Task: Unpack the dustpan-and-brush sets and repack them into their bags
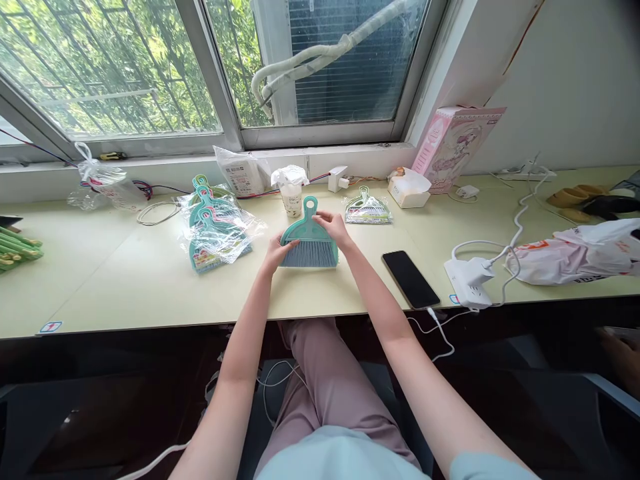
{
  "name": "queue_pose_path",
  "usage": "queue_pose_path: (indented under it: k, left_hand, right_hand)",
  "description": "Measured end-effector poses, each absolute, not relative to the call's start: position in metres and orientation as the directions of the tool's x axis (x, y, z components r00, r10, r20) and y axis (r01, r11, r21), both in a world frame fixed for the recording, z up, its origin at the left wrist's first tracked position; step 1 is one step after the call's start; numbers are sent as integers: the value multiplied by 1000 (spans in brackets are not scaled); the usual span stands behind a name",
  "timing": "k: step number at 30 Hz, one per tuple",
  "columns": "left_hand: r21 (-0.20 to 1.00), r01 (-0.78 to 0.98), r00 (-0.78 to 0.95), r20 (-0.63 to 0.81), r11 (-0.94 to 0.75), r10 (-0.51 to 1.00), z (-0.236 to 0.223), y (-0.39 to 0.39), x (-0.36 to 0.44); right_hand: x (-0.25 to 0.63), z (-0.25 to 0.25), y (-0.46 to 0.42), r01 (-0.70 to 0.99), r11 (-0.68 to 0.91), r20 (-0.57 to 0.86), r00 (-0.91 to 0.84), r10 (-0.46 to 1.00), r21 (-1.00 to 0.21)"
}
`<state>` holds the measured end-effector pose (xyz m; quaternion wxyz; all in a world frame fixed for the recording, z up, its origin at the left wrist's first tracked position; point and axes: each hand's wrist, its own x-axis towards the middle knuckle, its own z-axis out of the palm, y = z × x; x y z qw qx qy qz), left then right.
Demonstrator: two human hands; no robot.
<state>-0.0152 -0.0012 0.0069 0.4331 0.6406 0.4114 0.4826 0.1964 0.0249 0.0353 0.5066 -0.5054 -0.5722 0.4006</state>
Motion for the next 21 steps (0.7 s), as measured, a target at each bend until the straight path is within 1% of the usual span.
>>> queue_pose_path:
  k: [2,3,4,5,6,8,9,10,11,12,14,15,16,17,19,20,21]
  left_hand:
    - [967,59,144,237,-248,961,5,1,-16]
    - [971,30,95,233,-237,968,4,3,-16]
    - [973,-2,38,230,-230,972,3,5,-17]
    - [974,-39,-24,222,-223,975,1,7,-18]
    - [973,-81,-81,208,-214,975,0,9,-20]
    - [964,-169,-163,179,-207,970,-4,14,-23]
    - [957,-204,-189,167,-205,968,-6,16,-24]
    - [952,-228,-208,156,-203,966,-9,17,-25]
    - [949,-241,-220,148,-201,964,-10,19,-26]
    - [949,-247,-227,140,-196,964,-12,19,-27]
    - [950,-253,-231,125,-183,965,-14,20,-27]
    - [948,-261,-230,122,-182,965,-15,19,-26]
    - [944,-272,-229,122,-184,966,-16,19,-26]
    - [940,-285,-228,121,-186,966,-16,19,-25]
    - [932,-312,-231,114,-185,966,-18,19,-23]
    - [928,-324,-232,109,-183,967,-19,19,-22]
    - [925,-334,-230,106,-180,968,-19,19,-20]
  right_hand:
    - [218,28,27,139,180,171,-73,983,-974]
    - [227,23,27,180,180,176,-39,984,-967]
    - [236,17,27,269,164,176,20,984,-949]
    - [241,12,26,394,134,169,57,984,-910]
    - [244,6,25,530,92,158,80,984,-843]
    - [242,-2,22,753,34,131,69,989,-657]
    - [238,-5,20,819,25,117,51,992,-573]
    - [233,-7,18,857,26,106,33,994,-515]
    - [229,-8,16,874,29,95,20,995,-485]
    - [225,-7,15,877,29,87,15,996,-480]
    - [222,-4,13,848,5,63,33,997,-530]
    - [223,-2,12,809,-13,41,46,998,-587]
    - [225,0,11,743,-27,11,46,999,-669]
    - [227,2,11,642,-34,-31,17,999,-766]
    - [229,4,10,353,-35,-85,-126,988,-935]
    - [227,5,10,189,-30,-65,-182,981,-982]
    - [224,5,11,44,-20,-28,-189,982,-999]
